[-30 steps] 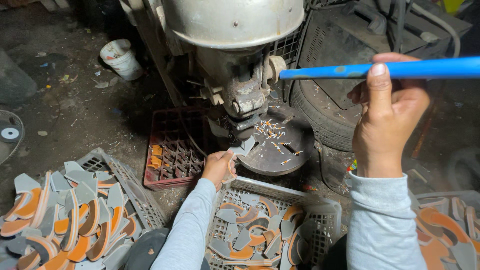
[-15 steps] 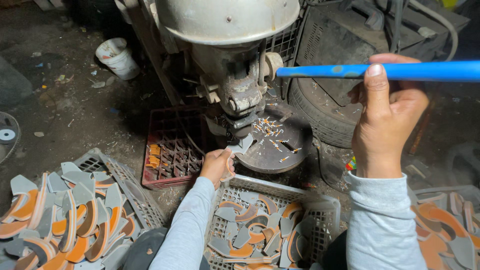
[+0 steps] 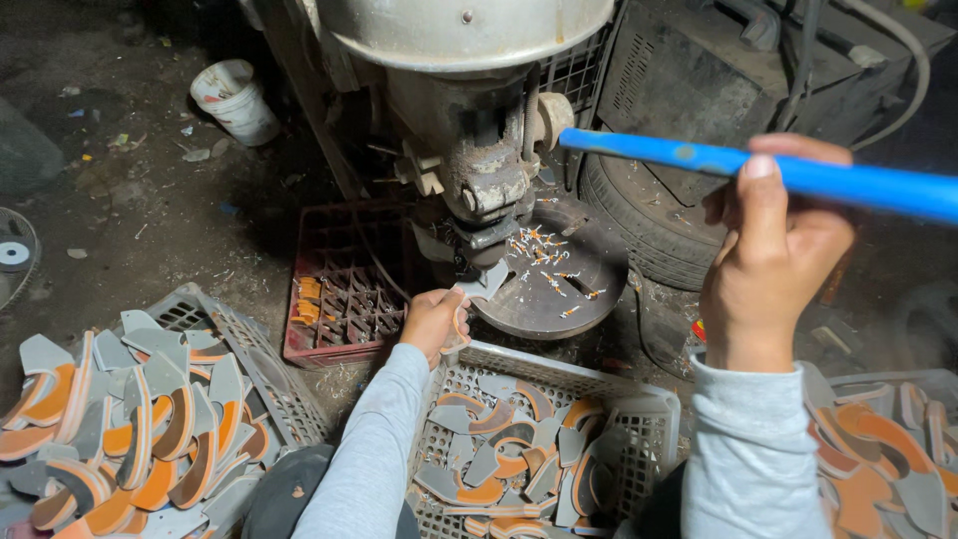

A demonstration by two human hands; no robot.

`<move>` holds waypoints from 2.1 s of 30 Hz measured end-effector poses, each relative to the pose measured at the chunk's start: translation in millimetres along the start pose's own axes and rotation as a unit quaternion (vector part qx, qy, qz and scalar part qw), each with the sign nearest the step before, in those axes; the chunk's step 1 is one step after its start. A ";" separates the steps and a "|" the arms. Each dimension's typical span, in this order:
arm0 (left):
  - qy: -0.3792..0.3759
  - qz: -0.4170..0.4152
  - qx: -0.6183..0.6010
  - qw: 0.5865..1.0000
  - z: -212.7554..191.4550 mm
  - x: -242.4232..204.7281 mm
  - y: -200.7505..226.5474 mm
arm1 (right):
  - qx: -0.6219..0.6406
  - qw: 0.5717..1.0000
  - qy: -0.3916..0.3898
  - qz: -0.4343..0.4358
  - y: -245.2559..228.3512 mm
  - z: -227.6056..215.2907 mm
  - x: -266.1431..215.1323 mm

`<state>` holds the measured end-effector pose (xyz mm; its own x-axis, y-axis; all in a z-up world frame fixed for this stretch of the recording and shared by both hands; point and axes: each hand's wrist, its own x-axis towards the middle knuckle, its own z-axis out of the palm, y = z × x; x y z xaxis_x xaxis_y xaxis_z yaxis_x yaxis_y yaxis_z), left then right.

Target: The person operates a drill press to drill holes into small gray and orange plastic pieces. They hold each piece under the drill with one hand and use a blue rod to engage the machine with the other. Drilled pieces are placed into a white basket below.

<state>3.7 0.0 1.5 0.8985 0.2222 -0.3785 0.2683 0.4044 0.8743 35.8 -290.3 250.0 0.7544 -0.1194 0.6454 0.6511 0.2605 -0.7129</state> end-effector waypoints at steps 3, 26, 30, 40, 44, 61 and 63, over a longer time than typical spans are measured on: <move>0.012 0.001 0.015 1.000 1.1 -0.1 -0.9 | 0.025 0.999 0.046 0.007 15.5 -6.5 -15.8; 0.046 0.018 0.040 0.998 -9.6 40.0 -35.9 | 0.316 0.882 0.260 0.233 86.9 -14.5 -71.5; 0.022 0.034 0.064 0.997 -12.7 33.1 -32.4 | 0.112 0.990 0.079 0.033 16.2 -3.5 -11.1; -0.149 -0.031 0.219 0.964 -25.6 -70.1 -3.9 | -0.062 0.993 -0.080 -0.055 -7.2 41.8 98.8; -0.123 0.125 0.303 0.937 -32.9 -119.9 15.5 | -0.096 0.993 -0.064 -0.036 -1.7 22.3 79.7; 0.534 0.221 0.562 0.592 -373.5 -199.0 45.9 | -0.094 0.993 -0.072 0.022 7.3 20.7 36.4; 0.474 0.135 0.597 0.633 -369.4 -188.9 49.6 | -0.087 0.994 -0.064 0.009 -1.8 19.1 39.0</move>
<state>-281.1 305.8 4.1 0.5076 0.8015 0.3161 0.7292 -0.5950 0.3379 62.5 -277.1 281.7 0.7566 0.0095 0.6538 0.6506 0.0895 -0.7542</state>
